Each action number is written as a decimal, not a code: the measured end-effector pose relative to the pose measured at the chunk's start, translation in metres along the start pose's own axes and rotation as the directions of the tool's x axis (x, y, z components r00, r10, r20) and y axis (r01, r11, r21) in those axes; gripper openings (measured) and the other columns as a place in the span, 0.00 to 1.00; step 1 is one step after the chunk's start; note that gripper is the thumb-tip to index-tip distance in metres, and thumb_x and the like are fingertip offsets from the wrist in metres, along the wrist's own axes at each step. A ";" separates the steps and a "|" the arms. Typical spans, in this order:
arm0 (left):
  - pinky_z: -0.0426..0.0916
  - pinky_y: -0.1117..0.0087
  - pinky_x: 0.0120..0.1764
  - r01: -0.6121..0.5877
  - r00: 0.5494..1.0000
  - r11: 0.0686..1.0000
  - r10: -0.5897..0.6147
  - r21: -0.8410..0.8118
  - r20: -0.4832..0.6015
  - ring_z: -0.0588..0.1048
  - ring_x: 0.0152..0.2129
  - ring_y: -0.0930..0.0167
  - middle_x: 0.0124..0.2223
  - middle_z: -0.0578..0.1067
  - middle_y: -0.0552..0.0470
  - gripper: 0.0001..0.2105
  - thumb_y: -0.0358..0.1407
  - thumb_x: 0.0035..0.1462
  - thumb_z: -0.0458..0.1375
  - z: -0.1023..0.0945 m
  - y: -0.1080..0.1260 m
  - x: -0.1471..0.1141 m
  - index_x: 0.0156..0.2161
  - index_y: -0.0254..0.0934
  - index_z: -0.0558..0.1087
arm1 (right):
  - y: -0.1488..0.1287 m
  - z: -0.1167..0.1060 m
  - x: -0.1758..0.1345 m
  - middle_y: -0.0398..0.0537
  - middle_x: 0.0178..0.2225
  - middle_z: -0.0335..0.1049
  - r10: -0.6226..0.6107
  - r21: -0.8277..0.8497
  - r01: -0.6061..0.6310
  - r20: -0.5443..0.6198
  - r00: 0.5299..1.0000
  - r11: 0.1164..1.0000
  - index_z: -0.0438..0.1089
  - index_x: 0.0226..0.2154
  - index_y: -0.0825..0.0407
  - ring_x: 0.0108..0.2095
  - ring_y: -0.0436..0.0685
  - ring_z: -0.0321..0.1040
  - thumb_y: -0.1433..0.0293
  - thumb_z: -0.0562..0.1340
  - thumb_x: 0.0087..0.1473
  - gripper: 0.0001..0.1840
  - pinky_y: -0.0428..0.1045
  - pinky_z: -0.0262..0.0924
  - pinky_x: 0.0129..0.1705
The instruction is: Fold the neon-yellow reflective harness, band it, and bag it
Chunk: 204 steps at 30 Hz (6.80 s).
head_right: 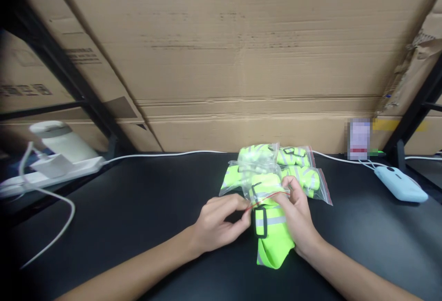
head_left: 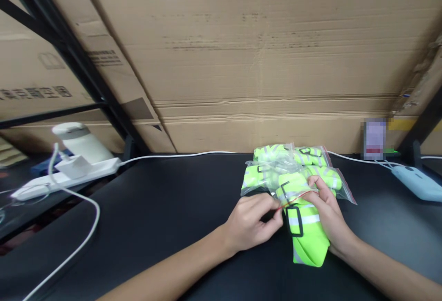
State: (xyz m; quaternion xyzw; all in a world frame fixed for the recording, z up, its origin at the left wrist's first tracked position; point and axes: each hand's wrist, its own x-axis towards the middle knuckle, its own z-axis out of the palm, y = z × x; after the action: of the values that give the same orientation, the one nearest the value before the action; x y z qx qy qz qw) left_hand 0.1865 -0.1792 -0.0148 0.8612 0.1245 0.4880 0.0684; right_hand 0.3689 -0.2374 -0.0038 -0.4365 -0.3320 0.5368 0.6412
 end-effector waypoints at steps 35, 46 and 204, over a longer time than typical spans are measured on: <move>0.58 0.75 0.26 0.377 0.926 0.908 -0.373 -0.181 0.061 0.61 0.22 0.76 0.26 0.62 0.59 0.15 0.28 0.51 0.62 -0.007 -0.011 -0.001 0.28 0.39 0.57 | 0.008 -0.017 0.008 0.41 0.41 0.69 -0.074 -0.325 0.233 0.435 0.897 0.916 0.55 0.44 0.42 0.41 0.55 0.69 0.64 0.69 0.58 0.22 0.49 0.67 0.37; 0.72 0.73 0.29 0.378 0.926 0.861 -0.344 -0.342 0.157 0.70 0.28 0.73 0.35 0.68 0.53 0.15 0.33 0.55 0.64 -0.010 -0.010 -0.002 0.44 0.39 0.63 | 0.006 -0.015 0.012 0.42 0.40 0.70 -0.076 -0.257 0.197 0.418 0.905 0.946 0.54 0.43 0.42 0.39 0.56 0.69 0.61 0.65 0.62 0.18 0.49 0.72 0.31; 0.72 0.78 0.22 0.718 0.372 -0.042 -0.821 -0.695 0.433 0.71 0.24 0.74 0.25 0.72 0.51 0.19 0.46 0.51 0.71 -0.018 -0.020 0.014 0.34 0.28 0.79 | -0.019 -0.037 0.029 0.43 0.27 0.69 0.230 -0.167 -0.194 0.230 0.946 0.967 0.73 0.30 0.54 0.26 0.49 0.67 0.54 0.73 0.52 0.20 0.43 0.66 0.24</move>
State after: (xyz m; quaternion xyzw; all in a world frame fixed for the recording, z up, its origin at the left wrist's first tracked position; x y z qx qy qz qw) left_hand 0.1747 -0.1566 0.0014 0.4659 0.3463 0.4042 0.7068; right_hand 0.4158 -0.2172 -0.0023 -0.4440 -0.3977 0.6279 0.5004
